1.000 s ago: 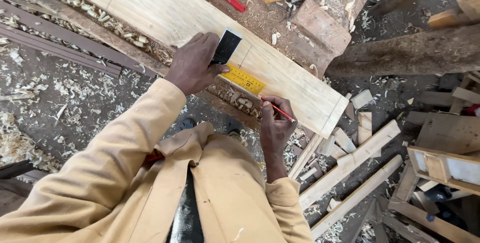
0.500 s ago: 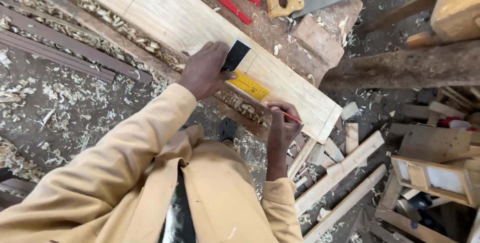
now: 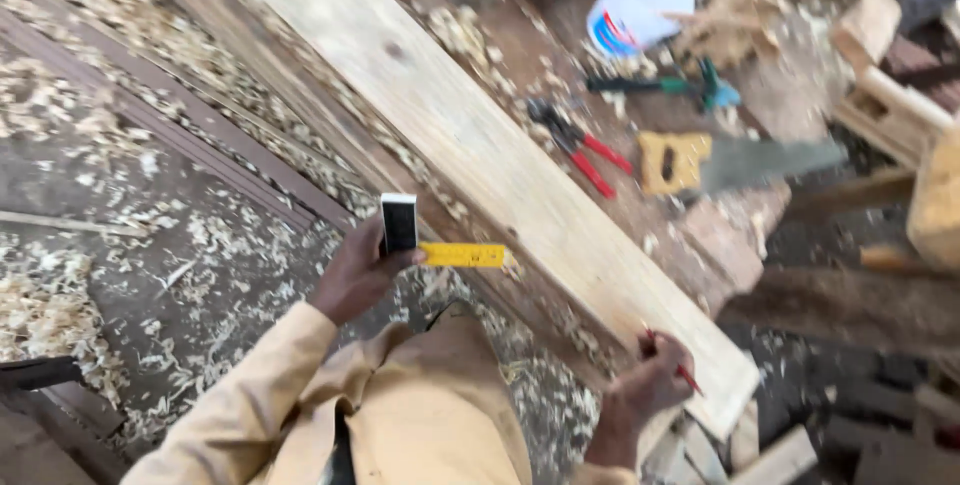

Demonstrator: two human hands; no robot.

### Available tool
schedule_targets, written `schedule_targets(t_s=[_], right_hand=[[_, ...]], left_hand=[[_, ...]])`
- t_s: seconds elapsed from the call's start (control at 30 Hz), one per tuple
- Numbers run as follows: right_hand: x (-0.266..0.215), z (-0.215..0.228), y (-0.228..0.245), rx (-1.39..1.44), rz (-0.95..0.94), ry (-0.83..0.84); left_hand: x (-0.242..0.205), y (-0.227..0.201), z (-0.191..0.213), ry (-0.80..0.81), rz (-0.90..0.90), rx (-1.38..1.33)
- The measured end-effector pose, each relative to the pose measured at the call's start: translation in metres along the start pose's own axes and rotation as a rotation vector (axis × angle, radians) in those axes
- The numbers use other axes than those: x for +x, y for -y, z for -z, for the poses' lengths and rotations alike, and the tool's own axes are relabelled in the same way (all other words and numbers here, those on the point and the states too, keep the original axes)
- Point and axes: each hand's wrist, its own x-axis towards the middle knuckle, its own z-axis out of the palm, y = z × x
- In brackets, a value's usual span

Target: Measuring and marking a wooden board using a square, pencil, and tape measure for layout.

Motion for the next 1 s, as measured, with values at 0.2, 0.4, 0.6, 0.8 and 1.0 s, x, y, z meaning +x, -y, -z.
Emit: schedule_targets(t_s=[0.2, 0.4, 0.6, 0.8, 1.0], right_hand=[[-0.031, -0.049, 0.005, -0.1, 0.057, 0.184], [-0.107, -0.144, 0.018, -0.076, 0.115, 0.342], [-0.194, -0.221, 0.01, -0.114, 0.238, 0.714], [-0.243, -0.259, 0.011, -0.222, 0.541, 1.033], [-0.272, -0.299, 0.016, -0.307, 0.326, 0.825]], left_hand=[[0.031, 0.013, 0.046, -0.08, -0.116, 0.036], [0.073, 0.007, 0.103, -0.078, -0.131, 0.103], [0.101, 0.01, 0.171, -0.15, -0.007, 0.045], [0.126, 0.009, 0.25, -0.188, -0.163, -0.056], [0.174, -0.005, 0.326, -0.157, -0.226, -0.069]])
